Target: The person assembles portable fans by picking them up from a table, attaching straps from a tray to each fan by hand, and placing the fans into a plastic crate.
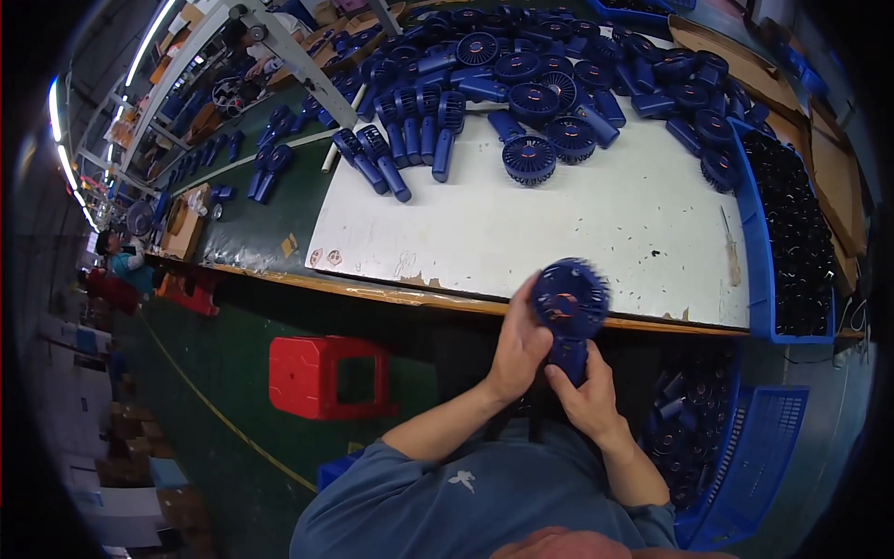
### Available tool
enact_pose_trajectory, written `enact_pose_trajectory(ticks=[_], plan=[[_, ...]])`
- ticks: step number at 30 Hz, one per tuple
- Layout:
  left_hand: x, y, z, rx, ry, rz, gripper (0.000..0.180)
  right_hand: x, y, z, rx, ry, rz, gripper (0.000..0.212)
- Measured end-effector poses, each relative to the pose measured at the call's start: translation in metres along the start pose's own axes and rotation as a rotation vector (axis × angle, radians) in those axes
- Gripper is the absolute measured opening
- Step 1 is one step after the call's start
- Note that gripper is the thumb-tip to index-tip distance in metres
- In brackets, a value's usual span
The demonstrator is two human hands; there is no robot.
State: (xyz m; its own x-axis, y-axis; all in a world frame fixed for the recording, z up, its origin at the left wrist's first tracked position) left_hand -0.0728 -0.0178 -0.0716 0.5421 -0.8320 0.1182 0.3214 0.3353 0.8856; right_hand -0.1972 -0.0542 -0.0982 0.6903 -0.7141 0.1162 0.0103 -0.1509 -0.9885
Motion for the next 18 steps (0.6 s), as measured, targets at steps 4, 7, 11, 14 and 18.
enact_pose_trajectory(ticks=[4,7,11,14,18], plan=[[0.014,-0.015,-0.011,-0.170,0.066,-0.304,0.047,-0.002,-0.038,0.006,-0.267,-0.078,-0.275,0.037],[-0.006,-0.066,0.007,-0.380,-0.062,-0.854,0.050,-0.007,-0.058,0.016,-0.537,-0.220,-0.524,0.037],[-0.017,-0.041,0.048,-0.697,-0.439,-0.792,0.072,0.000,-0.063,0.000,-0.691,-0.262,-0.468,0.036],[-0.035,-0.041,0.068,-0.534,-0.614,-0.687,0.078,0.017,-0.076,-0.024,-0.672,-0.342,-0.235,0.037],[-0.022,-0.030,0.067,-0.263,-0.546,-0.675,0.052,0.043,-0.101,-0.104,-0.816,-0.398,-0.028,0.030]])
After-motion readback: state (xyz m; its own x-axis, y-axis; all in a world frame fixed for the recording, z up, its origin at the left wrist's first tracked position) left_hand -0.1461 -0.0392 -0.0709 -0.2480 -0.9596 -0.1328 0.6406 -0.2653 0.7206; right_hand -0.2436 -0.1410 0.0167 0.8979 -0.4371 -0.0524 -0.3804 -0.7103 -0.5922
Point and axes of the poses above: each hand's wrist, its own x-axis towards the middle knuckle, its own z-axis out of the palm, y = z × x, the point moved 9 cm from there along x, towards the middle knuckle, and after that the axes turned 8 degrees about -z, right-handed, at the moved point
